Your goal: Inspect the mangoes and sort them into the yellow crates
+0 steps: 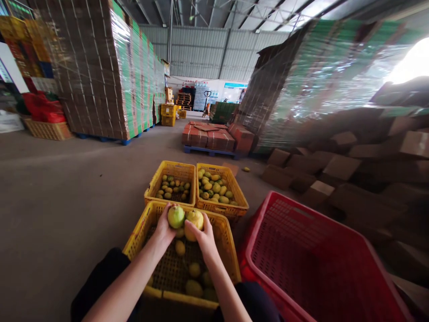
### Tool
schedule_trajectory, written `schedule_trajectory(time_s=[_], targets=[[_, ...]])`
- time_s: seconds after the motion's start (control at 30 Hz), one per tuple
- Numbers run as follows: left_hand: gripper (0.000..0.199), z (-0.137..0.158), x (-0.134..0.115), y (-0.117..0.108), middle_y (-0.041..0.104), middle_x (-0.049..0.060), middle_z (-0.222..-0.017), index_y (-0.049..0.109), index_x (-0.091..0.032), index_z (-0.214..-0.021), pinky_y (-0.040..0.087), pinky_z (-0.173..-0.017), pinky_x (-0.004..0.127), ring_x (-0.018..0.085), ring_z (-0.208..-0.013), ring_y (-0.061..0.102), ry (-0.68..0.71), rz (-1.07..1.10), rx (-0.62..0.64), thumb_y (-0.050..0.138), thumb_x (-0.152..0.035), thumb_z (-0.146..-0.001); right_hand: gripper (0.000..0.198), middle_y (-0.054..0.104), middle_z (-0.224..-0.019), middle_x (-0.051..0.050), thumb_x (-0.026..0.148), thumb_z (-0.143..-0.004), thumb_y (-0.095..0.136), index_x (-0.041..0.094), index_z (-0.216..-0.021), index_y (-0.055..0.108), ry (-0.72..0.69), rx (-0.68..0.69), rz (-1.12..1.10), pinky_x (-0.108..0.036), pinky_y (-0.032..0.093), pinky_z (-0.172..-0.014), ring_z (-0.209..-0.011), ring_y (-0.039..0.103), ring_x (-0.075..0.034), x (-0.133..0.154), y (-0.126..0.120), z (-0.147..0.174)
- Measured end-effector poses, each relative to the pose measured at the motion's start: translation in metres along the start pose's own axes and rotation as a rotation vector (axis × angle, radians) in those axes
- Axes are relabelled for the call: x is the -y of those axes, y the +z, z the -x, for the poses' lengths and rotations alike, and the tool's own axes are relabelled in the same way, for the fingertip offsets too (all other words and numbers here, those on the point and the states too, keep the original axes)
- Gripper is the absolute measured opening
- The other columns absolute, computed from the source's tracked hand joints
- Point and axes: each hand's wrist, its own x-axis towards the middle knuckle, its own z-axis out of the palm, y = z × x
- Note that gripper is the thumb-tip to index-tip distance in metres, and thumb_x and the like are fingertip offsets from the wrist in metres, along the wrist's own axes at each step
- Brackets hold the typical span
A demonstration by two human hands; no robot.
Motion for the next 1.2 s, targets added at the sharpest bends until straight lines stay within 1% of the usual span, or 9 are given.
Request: schedule_trajectory(time_s=[0.1,0.17,0.27,0.4,0.5,0.67,0.9,0.97,1.2], targets=[[0.025,0.01,-0.004,0.009,0.062,-0.001,-0.058,0.057,-0.017,-0.061,0.054,-0.062,0.025,0.012,-0.054,0.061,0.142,-0.001,-0.024,0.065,-0.028,-0.083,0.048,0.07,-0.1,-0.006,0.042,-0.07,0.077,0.022,-0.109,0.057,-0.201,0.019,0.162,-0.043,0.056,-0.087,-0.092,0.066,-0.026,0.003,-0.002,0.004],[0.033,0.014,-0.004,0.011,0.06,-0.002,-0.056,0.055,-0.018,-0.057,0.053,-0.063,0.025,0.012,-0.055,0.059,0.244,-0.099,0.032,0.066,-0.039,-0.08,0.051,0.067,-0.111,-0.009,0.036,-0.072,0.075,0.022,-0.116,0.055,-0.31,0.017,0.266,-0.047,0.053,-0.096,-0.103,0.064,-0.028,0.005,-0.003,0.007],[0.038,0.015,-0.004,0.009,0.059,-0.001,-0.057,0.055,-0.019,-0.054,0.05,-0.065,0.027,0.014,-0.057,0.058,0.392,-0.284,0.135,0.065,-0.049,-0.075,0.05,0.064,-0.115,-0.012,0.034,-0.077,0.072,0.022,-0.121,0.052,-0.379,0.026,0.348,-0.05,0.052,-0.099,-0.107,0.063,-0.03,0.003,-0.005,0.009],[0.037,0.015,-0.006,0.005,0.061,0.001,-0.059,0.056,-0.02,-0.052,0.046,-0.065,0.027,0.016,-0.063,0.06,0.602,-0.503,0.199,0.063,-0.047,-0.077,0.051,0.061,-0.12,-0.014,0.033,-0.08,0.069,0.02,-0.125,0.048,-0.455,0.065,0.413,-0.052,0.051,-0.101,-0.113,0.061,-0.031,-0.002,-0.006,0.009],[0.036,0.015,-0.008,0.002,0.063,0.002,-0.06,0.057,-0.02,-0.052,0.046,-0.068,0.027,0.017,-0.065,0.06,0.699,-0.599,0.233,0.06,-0.043,-0.08,0.052,0.06,-0.121,-0.014,0.032,-0.082,0.069,0.02,-0.127,0.046,-0.488,0.075,0.429,-0.051,0.051,-0.1,-0.113,0.061,-0.031,-0.006,-0.006,0.01],[0.033,0.015,-0.009,0.003,0.063,0.002,-0.059,0.058,-0.019,-0.05,0.046,-0.065,0.025,0.015,-0.062,0.06,0.657,-0.546,0.22,0.06,-0.04,-0.077,0.05,0.061,-0.118,-0.013,0.03,-0.083,0.068,0.021,-0.127,0.045,-0.535,0.072,0.459,-0.048,0.054,-0.097,-0.109,0.063,-0.029,-0.009,-0.005,0.009],[0.028,0.016,-0.017,0.015,0.055,-0.001,-0.049,0.054,-0.018,-0.05,0.046,-0.056,0.025,0.012,-0.048,0.055,0.183,-0.04,-0.062,0.053,-0.024,-0.077,0.054,0.062,-0.12,-0.017,0.032,-0.084,0.068,0.02,-0.131,0.046,-0.73,0.118,0.609,-0.053,0.054,-0.096,-0.112,0.062,-0.033,-0.005,-0.003,0.008],[0.03,0.015,-0.019,0.017,0.056,-0.001,-0.049,0.054,-0.018,-0.049,0.046,-0.056,0.024,0.012,-0.048,0.056,0.19,-0.027,-0.061,0.053,-0.025,-0.078,0.053,0.063,-0.119,-0.016,0.034,-0.085,0.068,0.02,-0.132,0.048,-0.752,0.097,0.617,-0.053,0.055,-0.095,-0.11,0.062,-0.033,-0.003,-0.003,0.008],[0.039,0.016,-0.015,0.019,0.056,0.001,-0.049,0.055,-0.017,-0.045,0.046,-0.059,0.022,0.011,-0.052,0.058,0.417,-0.181,0.11,0.053,-0.029,-0.081,0.053,0.064,-0.118,-0.012,0.037,-0.08,0.077,0.024,-0.127,0.056,-0.741,0.008,0.519,-0.049,0.055,-0.095,-0.109,0.063,-0.03,0.005,-0.007,0.006]])
